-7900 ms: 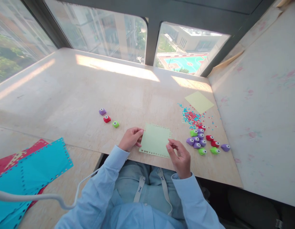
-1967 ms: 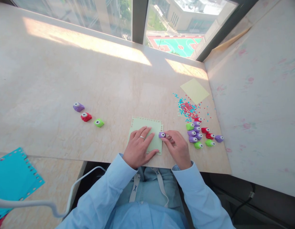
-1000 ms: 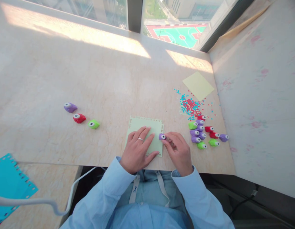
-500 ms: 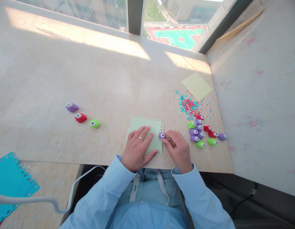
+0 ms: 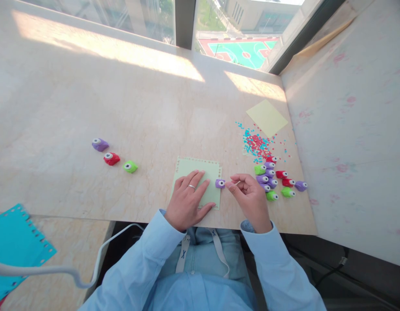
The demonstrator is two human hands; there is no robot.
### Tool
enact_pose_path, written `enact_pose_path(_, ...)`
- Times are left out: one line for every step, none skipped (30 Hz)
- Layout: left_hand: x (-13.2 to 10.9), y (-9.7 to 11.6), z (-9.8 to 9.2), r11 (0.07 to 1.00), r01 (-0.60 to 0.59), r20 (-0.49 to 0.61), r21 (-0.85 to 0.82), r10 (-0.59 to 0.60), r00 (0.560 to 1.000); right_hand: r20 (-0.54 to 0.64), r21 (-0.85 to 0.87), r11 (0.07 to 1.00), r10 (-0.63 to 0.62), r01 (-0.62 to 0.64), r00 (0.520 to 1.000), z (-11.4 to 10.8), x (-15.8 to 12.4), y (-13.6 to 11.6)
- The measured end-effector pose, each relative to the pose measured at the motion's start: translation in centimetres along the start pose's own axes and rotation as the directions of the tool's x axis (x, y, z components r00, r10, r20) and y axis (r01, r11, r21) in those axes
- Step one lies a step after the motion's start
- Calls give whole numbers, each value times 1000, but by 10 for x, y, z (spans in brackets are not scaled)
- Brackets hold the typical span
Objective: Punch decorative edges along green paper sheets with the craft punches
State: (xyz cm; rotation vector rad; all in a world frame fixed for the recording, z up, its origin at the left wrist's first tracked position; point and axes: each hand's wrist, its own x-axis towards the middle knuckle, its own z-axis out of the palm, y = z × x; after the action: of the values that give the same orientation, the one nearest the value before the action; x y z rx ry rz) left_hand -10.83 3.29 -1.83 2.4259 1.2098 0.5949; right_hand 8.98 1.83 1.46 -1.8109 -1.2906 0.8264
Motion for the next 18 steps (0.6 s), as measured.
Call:
enact_pose_path(0,0,0,1000,0,1,2,0,1000,29,32,998,52,-52,998,-1,4,-1)
enact_pose_path(0,0,0,1000,-1,2,3,1,1000,65,53,994,88,-92,994,-1,8,-1)
enact_pose_path(0,0,0,1000,-2,2,4,2,1000,98,64,991,109,-115,989,-1,11,-1)
enact_pose_path(0,-1,0,1000,-3,0,2,3,1000,126,69,990,116,-126,985,-1,15,-1)
enact_pose_path(0,-1,0,1000,-4,-2,0,4,1000,149,71,989,116,-128,982,-1,18,-1)
enact_pose_path(0,-1,0,1000,-4,-4,-3,4,1000,170,72,989,114,-127,979,0,21,-1)
enact_pose_path(0,-1,0,1000,-4,-7,-6,4,1000,189,69,989,112,-127,976,0,23,-2)
enact_pose_path(0,-1,1,1000,-4,-9,-8,4,1000,205,60,990,114,-129,972,0,25,-2)
enact_pose_path(0,-1,1,1000,-3,-11,-10,3,1000,220,43,991,118,-130,968,-1,26,-3)
enact_pose_path(0,-1,1,1000,-2,-12,-11,2,1000,233,20,991,124,-132,964,-1,27,-4)
enact_pose_path(0,-1,1,1000,-1,-12,-12,1,1000,247,-6,991,131,-133,960,-2,28,-5)
enact_pose_path(0,-1,1,1000,-2,-12,-13,2,1000,264,-30,991,135,-131,955,-3,29,-7)
enact_pose_path(0,-1,1,1000,-2,-12,-13,2,1000,285,-54,991,137,-126,949,-3,31,-8)
enact_pose_path(0,-1,1,1000,-3,-11,-12,3,1000,305,-78,990,138,-120,942,-3,32,-10)
enact_pose_path(0,-1,1,1000,-4,-11,-11,4,1000,320,-105,988,139,-111,937,-2,34,-11)
enact_pose_path(0,-1,1,1000,-5,-11,-10,5,1000,329,-140,985,138,-96,934,-1,36,-13)
enact_pose_path(0,-1,1,1000,-6,-11,-9,5,1000,333,-185,980,137,-78,933,0,38,-14)
enact_pose_path(-1,-1,2,1000,-6,-13,-10,6,1000,333,-237,970,137,-58,933,2,40,-16)
